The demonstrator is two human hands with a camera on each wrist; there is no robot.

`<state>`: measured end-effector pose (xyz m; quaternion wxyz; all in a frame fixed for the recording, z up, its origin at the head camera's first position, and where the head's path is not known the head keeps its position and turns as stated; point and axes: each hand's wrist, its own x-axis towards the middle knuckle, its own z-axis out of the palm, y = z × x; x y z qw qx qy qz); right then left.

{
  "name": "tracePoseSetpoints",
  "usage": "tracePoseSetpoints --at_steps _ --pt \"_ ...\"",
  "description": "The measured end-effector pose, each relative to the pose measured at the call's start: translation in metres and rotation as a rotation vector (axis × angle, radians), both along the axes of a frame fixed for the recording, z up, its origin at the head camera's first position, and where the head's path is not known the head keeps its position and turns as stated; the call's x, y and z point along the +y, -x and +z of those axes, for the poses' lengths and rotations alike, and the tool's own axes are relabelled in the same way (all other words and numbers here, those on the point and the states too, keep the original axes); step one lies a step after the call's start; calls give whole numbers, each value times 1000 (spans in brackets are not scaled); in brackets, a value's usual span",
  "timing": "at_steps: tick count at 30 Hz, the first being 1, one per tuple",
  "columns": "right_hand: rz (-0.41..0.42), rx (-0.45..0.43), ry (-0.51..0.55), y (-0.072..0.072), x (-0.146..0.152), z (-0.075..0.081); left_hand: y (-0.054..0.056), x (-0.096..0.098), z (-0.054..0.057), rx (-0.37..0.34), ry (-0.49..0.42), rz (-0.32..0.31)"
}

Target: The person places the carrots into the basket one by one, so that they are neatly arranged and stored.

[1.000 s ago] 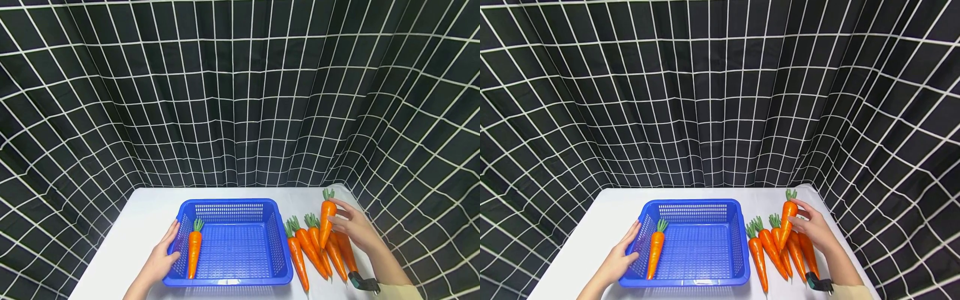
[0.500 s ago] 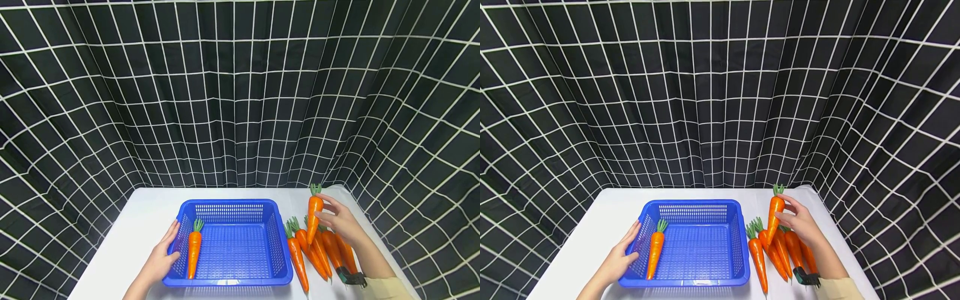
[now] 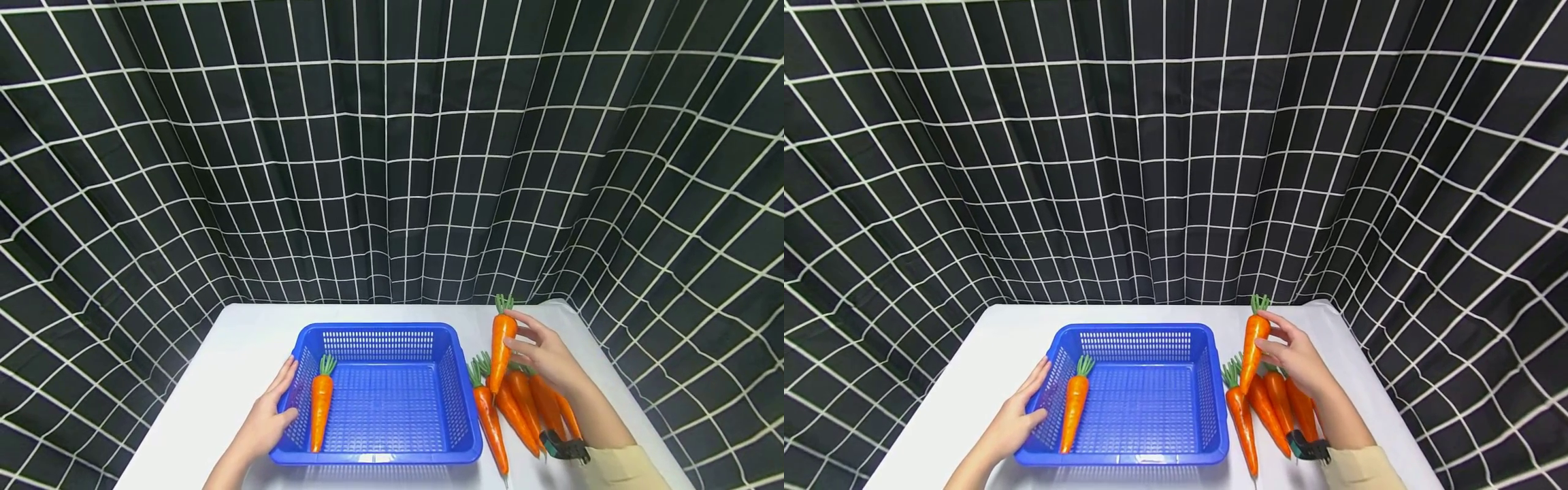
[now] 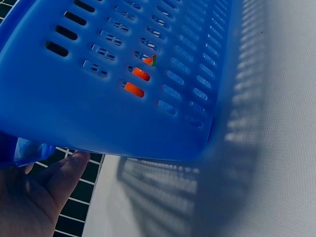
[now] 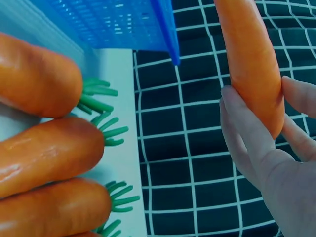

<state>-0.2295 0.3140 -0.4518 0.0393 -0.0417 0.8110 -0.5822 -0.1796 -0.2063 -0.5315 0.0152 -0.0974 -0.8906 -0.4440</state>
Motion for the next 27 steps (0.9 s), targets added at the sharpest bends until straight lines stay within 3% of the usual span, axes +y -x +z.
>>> tracePoseSetpoints --at_steps 14,27 --pt "25 -17 34 3 -22 8 -2 3 4 16 -8 -1" --pt "83 -7 76 8 -48 2 -1 2 1 -2 -7 5"
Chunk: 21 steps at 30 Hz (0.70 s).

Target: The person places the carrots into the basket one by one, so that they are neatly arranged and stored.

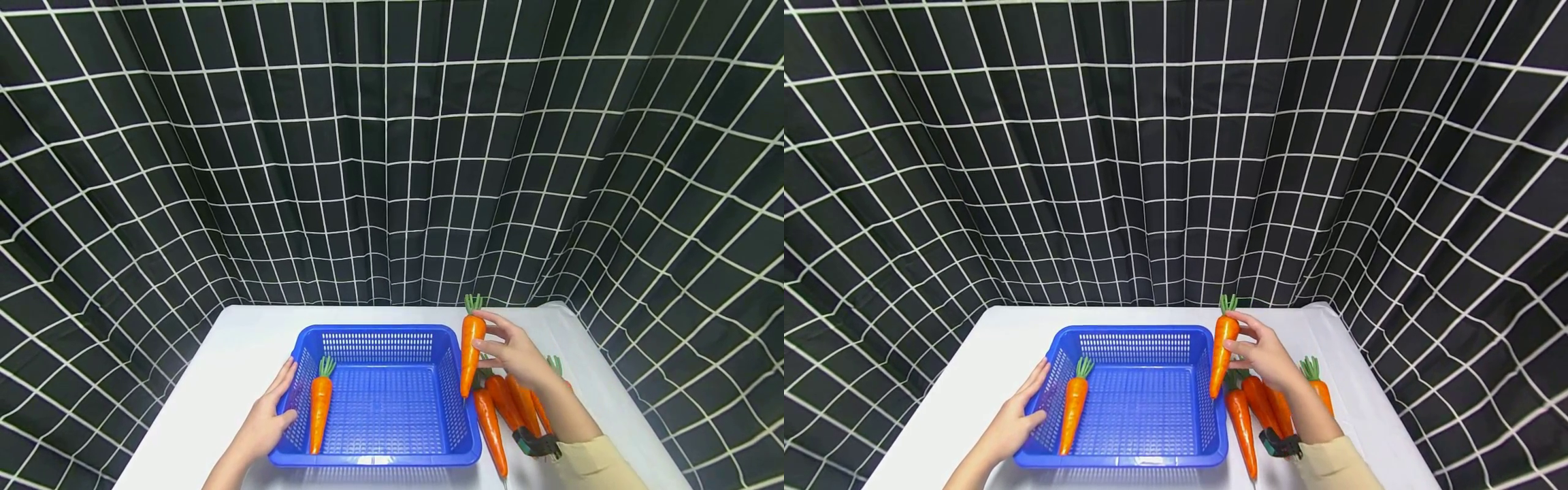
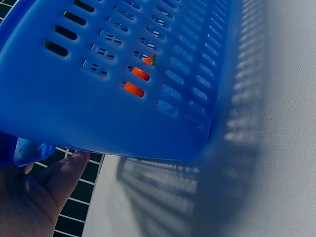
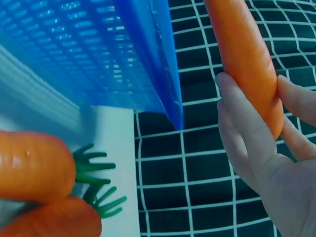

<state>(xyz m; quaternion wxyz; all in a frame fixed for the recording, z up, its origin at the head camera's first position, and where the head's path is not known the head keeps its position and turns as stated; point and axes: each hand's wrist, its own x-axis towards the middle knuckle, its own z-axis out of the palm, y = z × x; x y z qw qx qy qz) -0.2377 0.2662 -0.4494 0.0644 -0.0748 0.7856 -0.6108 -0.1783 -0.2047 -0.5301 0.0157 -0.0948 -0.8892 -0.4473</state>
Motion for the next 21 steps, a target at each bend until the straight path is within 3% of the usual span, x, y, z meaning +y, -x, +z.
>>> tracePoseSetpoints --at_steps 21 --pt "131 -40 68 5 -53 -6 1 -1 -4 76 45 11"
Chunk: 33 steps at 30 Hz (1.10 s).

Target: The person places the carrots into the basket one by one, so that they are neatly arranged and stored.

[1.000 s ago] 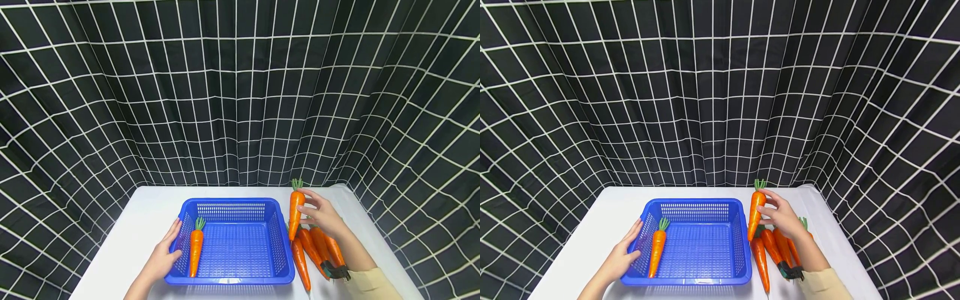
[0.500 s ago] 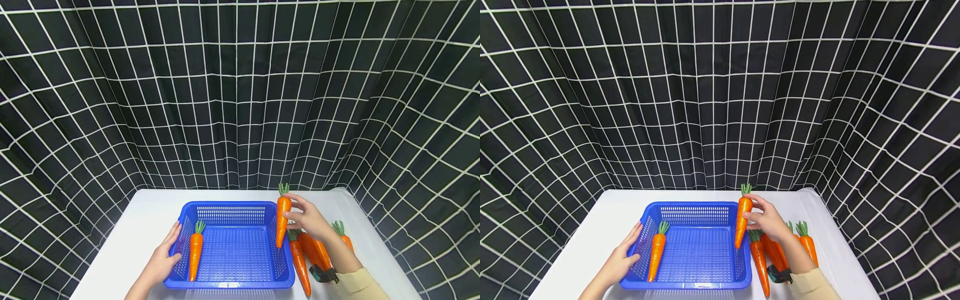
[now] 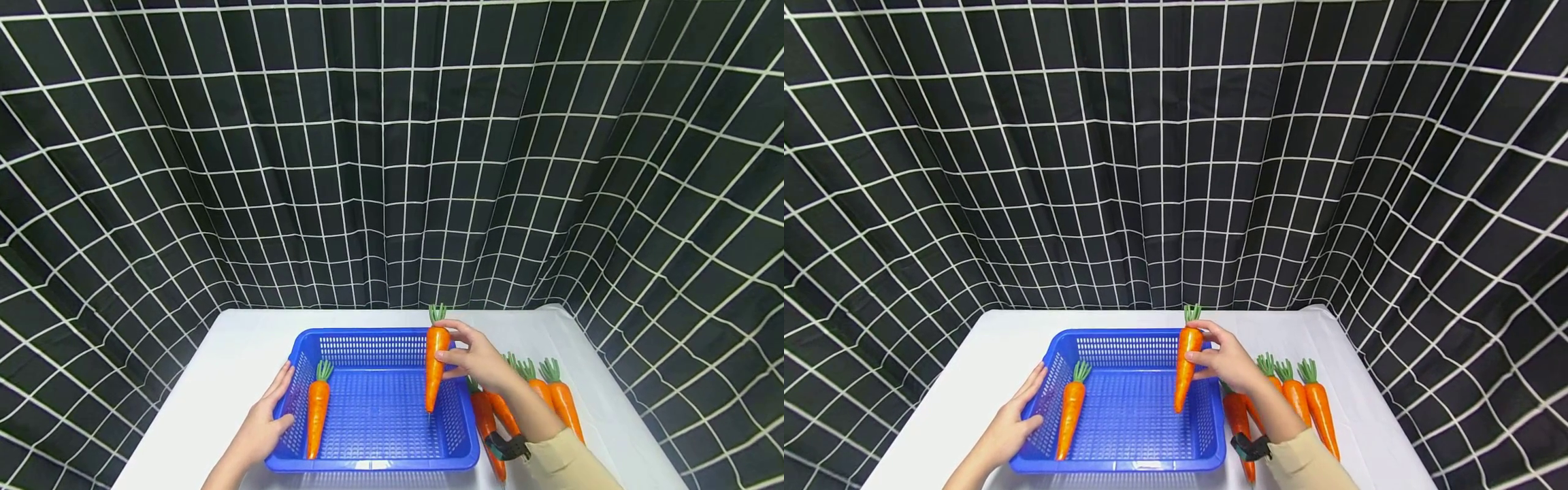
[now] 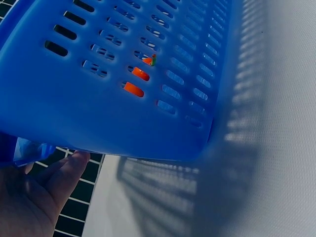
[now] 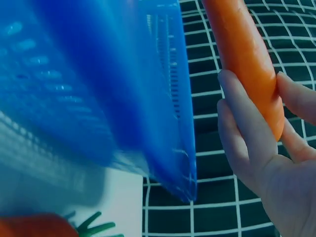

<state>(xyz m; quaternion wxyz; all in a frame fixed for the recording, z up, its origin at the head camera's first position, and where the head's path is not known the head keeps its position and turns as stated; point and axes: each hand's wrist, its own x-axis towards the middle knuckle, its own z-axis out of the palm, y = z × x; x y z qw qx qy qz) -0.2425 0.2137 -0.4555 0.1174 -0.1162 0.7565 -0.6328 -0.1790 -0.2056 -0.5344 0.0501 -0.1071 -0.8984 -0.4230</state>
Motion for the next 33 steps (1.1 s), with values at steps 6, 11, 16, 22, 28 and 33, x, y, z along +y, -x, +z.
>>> tracePoseSetpoints --at_steps 6,11,16,22,28,33 --pt "37 -22 14 -1 -13 3 -1 -1 -1 -20 -8 4" --pt "51 -24 4 -1 -21 8 -2 0 -1 -17 -15 3" --pt "94 -24 29 0 -31 8 -2 1 1 -26 4 12" --pt "150 -24 52 2 -47 8 -3 2 0 7 2 10" --pt "163 -30 45 2 -62 8 -3 1 -1 -2 11 9" --pt "164 -29 33 5 -74 5 -2 0 -1 8 -13 -1"
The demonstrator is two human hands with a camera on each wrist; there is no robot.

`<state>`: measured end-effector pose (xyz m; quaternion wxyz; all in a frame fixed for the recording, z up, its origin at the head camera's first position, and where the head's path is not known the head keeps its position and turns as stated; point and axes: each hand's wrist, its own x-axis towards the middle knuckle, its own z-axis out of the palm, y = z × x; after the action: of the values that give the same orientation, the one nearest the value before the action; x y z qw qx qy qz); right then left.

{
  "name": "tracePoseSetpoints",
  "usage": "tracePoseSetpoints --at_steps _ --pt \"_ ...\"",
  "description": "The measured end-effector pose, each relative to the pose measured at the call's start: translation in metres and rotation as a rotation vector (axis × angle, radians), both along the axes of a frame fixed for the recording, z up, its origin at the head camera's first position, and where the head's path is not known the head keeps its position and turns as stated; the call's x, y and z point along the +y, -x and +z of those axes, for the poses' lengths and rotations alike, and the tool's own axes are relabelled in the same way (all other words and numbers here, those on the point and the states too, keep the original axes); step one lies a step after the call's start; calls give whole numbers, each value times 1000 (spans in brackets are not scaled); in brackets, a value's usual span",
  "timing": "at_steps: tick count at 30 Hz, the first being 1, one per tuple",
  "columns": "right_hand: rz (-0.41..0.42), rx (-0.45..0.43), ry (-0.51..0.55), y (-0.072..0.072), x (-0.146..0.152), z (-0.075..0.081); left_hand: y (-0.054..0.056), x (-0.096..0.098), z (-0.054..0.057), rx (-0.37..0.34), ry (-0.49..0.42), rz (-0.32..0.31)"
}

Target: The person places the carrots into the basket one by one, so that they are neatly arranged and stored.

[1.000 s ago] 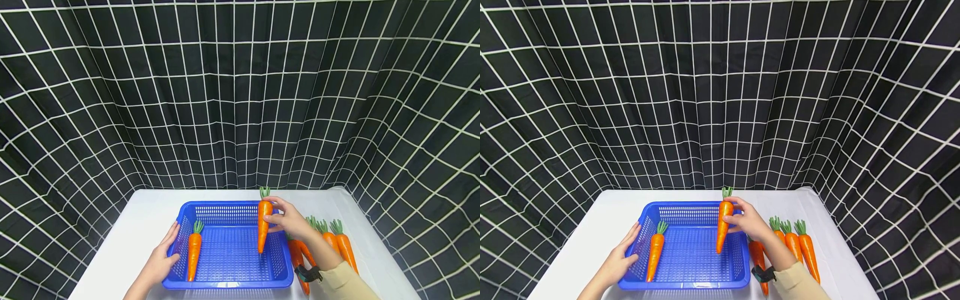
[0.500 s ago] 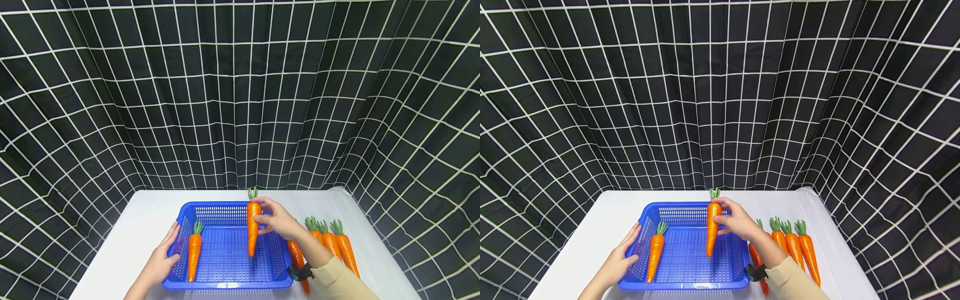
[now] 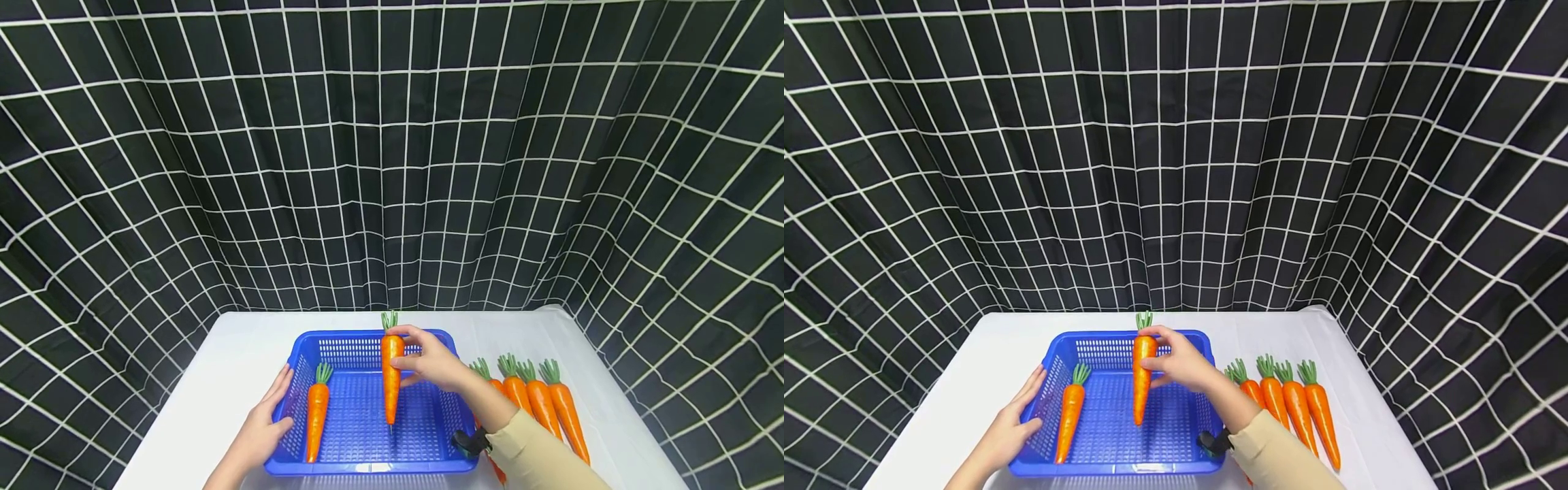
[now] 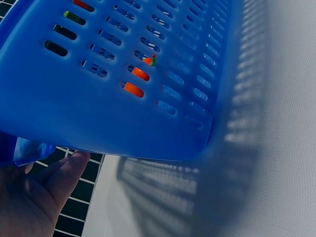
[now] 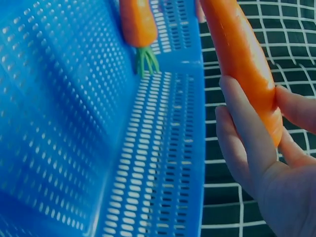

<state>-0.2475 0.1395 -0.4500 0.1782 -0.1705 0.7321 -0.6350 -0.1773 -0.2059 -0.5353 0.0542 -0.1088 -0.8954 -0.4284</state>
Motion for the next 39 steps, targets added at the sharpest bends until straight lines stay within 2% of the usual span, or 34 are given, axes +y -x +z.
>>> tracePoseSetpoints --at_steps 6,13,20,24,30,39 --pt "35 -21 1 5 -19 -9 0 -1 0 20 -28 -15" --pt "66 -56 15 5 -40 -15 1 -1 1 -7 -9 1" --pt "67 -94 8 5 -53 -17 1 0 2 -3 1 -3" --pt "76 -102 -4 7 -61 -22 1 -1 2 -21 21 14" --pt "72 -123 -1 7 -73 -29 1 1 1 7 12 2" --pt "86 -171 -43 6 -87 -44 0 2 2 -11 2 2"
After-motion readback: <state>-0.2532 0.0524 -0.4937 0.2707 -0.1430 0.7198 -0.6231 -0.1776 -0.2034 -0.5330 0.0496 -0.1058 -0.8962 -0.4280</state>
